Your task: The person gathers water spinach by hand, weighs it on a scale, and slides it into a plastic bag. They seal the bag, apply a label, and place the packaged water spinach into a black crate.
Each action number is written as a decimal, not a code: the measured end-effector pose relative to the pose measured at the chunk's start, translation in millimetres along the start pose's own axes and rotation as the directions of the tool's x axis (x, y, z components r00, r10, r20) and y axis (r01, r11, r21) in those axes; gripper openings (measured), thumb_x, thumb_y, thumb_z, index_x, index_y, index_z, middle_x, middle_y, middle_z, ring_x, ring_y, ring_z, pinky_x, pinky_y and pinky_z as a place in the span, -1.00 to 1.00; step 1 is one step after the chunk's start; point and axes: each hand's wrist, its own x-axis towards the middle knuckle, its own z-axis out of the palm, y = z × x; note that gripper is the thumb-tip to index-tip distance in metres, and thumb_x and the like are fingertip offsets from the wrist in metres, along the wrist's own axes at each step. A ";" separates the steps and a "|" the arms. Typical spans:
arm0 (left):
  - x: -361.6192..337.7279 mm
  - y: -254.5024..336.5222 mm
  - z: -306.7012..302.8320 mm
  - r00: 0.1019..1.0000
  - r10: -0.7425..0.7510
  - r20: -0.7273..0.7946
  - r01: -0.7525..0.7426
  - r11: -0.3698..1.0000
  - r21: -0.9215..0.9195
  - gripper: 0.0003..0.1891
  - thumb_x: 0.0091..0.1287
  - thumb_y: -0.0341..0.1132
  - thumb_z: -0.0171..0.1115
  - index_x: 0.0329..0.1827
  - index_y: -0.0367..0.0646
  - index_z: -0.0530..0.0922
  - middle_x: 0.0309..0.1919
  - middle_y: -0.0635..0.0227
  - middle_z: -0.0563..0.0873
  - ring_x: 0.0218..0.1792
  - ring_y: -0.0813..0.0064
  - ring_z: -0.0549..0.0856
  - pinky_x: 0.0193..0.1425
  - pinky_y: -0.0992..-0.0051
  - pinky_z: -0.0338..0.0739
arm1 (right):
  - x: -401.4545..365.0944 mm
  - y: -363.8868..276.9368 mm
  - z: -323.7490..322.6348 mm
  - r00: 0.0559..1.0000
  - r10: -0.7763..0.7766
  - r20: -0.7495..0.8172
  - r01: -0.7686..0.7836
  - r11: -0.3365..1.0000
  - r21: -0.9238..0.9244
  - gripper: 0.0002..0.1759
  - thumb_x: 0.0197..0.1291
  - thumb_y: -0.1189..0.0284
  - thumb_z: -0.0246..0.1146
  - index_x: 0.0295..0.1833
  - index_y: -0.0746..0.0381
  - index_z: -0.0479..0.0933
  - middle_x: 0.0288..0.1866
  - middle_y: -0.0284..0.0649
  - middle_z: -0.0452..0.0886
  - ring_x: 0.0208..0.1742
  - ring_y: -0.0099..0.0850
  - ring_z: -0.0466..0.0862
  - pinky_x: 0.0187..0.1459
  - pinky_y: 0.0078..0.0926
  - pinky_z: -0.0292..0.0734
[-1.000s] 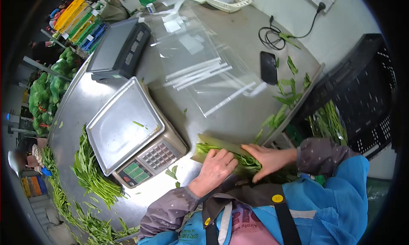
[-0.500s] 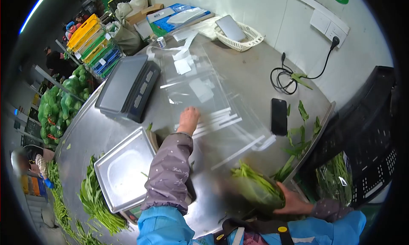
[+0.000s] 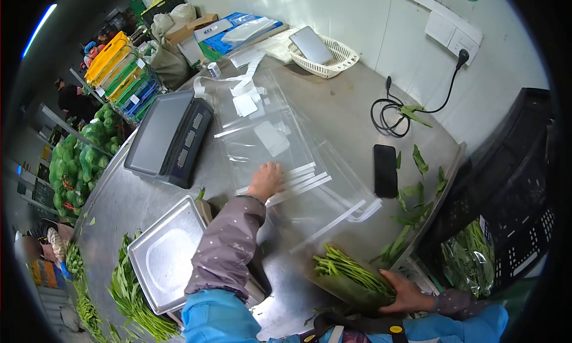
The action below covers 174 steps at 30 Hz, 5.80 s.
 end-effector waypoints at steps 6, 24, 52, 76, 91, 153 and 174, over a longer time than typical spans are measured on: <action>-11.3 12.7 -12.8 0.995 -0.093 -0.044 0.086 0.984 -0.153 -0.75 0.09 -0.37 0.21 -0.21 -0.22 0.39 -0.27 0.15 0.52 -0.23 0.17 0.62 -0.23 0.30 0.59 | -9.2 -0.4 13.2 0.986 -0.107 -0.126 0.097 0.992 -0.083 0.10 -0.28 0.16 0.48 0.36 0.27 0.04 0.23 0.07 0.27 0.22 0.00 0.34 0.19 -0.23 0.30; -124.5 136.6 -50.4 0.945 -0.215 -0.248 0.013 0.778 -0.628 -0.92 0.09 -0.42 0.22 -0.38 -0.23 0.54 -0.40 0.17 0.63 -0.40 0.11 0.63 -0.34 0.23 0.49 | -25.7 -4.4 48.9 0.910 -0.169 -0.378 0.062 0.958 -0.278 0.02 -0.30 0.18 0.46 0.33 0.21 0.14 0.17 0.03 0.29 0.12 0.01 0.40 0.08 -0.18 0.37; -237.6 201.4 -21.7 0.851 -0.052 0.522 0.487 -0.292 -0.823 -0.67 0.29 -0.51 -0.04 0.13 -0.33 0.38 -0.17 0.31 0.61 -0.16 0.53 0.58 -0.06 0.56 0.48 | 121.5 -67.8 36.1 0.982 -0.059 -0.177 0.102 0.965 0.243 0.03 -0.06 0.32 0.37 0.43 0.29 -0.12 0.42 0.06 0.03 0.44 -0.19 0.05 0.38 -0.37 -0.02; -383.1 235.3 -55.2 0.944 -0.231 0.236 0.302 0.314 -0.900 -0.77 0.35 -0.33 -0.04 -0.30 -0.33 0.52 -0.56 -0.04 0.55 -0.45 0.01 0.56 -0.36 0.23 0.41 | 22.0 -36.5 70.7 0.887 -0.416 0.200 0.441 0.892 -0.097 -0.86 0.05 0.43 0.17 -0.41 0.29 0.47 -0.57 -0.06 0.44 -0.51 -0.32 0.55 -0.42 -0.39 0.40; -288.7 117.6 -307.8 0.593 -0.805 -0.035 -0.291 -0.174 -0.941 -0.80 0.31 -0.26 0.11 -0.17 -0.22 0.44 -0.39 0.35 0.58 -0.44 0.58 0.53 -0.36 0.62 0.42 | 33.1 -263.8 -96.7 0.827 -0.384 -0.412 0.557 0.666 0.496 -0.74 0.22 0.35 0.03 -0.43 0.31 0.38 -0.56 -0.24 0.48 -0.57 -0.50 0.49 -0.48 -0.56 0.44; -166.0 74.7 -310.3 0.636 -0.614 -0.468 -0.536 0.085 -0.840 -0.79 0.36 -0.26 0.09 -0.26 -0.24 0.56 -0.45 0.42 0.64 -0.40 0.64 0.57 -0.27 0.66 0.39 | 67.3 -277.4 -197.6 0.331 -0.881 -0.339 0.294 0.437 -0.850 -0.82 0.19 0.42 0.14 -0.18 0.31 0.50 -0.49 -0.23 0.57 -0.59 -0.53 0.43 -0.51 -0.55 0.32; -188.2 241.6 -99.7 0.983 0.043 0.176 0.143 -0.780 -0.609 -0.48 0.13 -0.49 0.31 0.17 -0.26 0.35 0.04 0.25 0.55 0.06 0.43 0.53 0.15 0.41 0.42 | 126.1 -235.1 -266.1 0.442 -0.705 -0.555 0.136 0.664 -0.735 -0.63 0.13 0.19 0.13 -0.34 0.34 0.57 -0.52 -0.20 0.57 -0.47 -0.42 0.51 -0.32 -0.47 0.38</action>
